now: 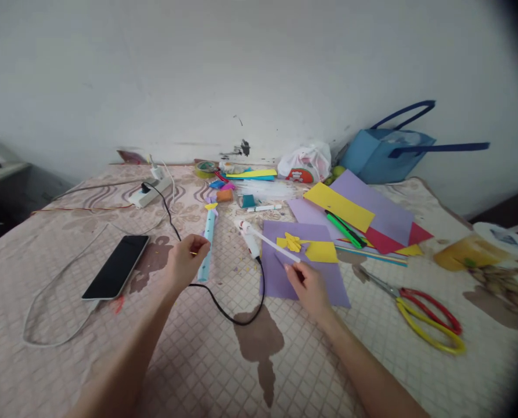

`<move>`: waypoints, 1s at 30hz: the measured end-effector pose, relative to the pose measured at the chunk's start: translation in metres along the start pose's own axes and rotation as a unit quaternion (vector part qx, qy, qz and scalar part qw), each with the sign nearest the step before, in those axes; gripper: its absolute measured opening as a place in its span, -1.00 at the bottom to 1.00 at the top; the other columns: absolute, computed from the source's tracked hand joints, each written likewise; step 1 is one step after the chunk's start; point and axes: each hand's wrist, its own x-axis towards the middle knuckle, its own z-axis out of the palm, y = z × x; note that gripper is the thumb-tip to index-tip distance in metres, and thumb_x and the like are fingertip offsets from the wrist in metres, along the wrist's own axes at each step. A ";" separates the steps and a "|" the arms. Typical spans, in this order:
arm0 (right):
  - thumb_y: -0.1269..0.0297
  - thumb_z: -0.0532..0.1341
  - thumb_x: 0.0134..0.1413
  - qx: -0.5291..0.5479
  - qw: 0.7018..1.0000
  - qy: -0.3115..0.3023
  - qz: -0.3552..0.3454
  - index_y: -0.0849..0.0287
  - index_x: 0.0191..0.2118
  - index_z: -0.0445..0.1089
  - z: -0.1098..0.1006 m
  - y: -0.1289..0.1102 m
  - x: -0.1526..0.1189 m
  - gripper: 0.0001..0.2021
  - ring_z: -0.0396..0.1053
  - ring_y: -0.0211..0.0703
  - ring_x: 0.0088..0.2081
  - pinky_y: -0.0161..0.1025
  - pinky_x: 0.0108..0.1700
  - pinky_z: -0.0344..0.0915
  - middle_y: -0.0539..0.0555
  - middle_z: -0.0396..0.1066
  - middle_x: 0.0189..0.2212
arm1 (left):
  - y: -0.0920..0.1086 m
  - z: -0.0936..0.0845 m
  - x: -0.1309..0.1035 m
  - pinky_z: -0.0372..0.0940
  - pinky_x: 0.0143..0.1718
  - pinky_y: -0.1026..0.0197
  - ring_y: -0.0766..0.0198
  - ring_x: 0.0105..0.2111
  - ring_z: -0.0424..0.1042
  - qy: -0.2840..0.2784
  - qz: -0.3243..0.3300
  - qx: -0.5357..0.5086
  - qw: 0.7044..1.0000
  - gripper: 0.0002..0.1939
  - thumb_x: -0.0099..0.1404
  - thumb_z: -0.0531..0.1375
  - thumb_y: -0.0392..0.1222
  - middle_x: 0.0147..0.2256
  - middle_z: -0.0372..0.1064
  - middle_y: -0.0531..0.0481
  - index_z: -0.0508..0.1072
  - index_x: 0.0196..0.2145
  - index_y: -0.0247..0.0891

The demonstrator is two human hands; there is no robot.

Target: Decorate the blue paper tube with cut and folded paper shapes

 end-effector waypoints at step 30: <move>0.26 0.12 0.04 -0.097 0.995 -0.015 0.007 0.13 -0.42 0.27 -0.026 0.039 0.048 -0.91 0.31 -0.13 -0.40 -0.20 -0.32 0.24 0.08 0.34 -0.40 | 0.043 0.044 -0.060 0.17 -0.48 0.31 0.34 -0.50 0.31 -0.219 0.051 -0.080 0.971 -0.85 0.24 0.09 -0.19 -0.47 0.39 0.01 0.41 -0.43 -0.25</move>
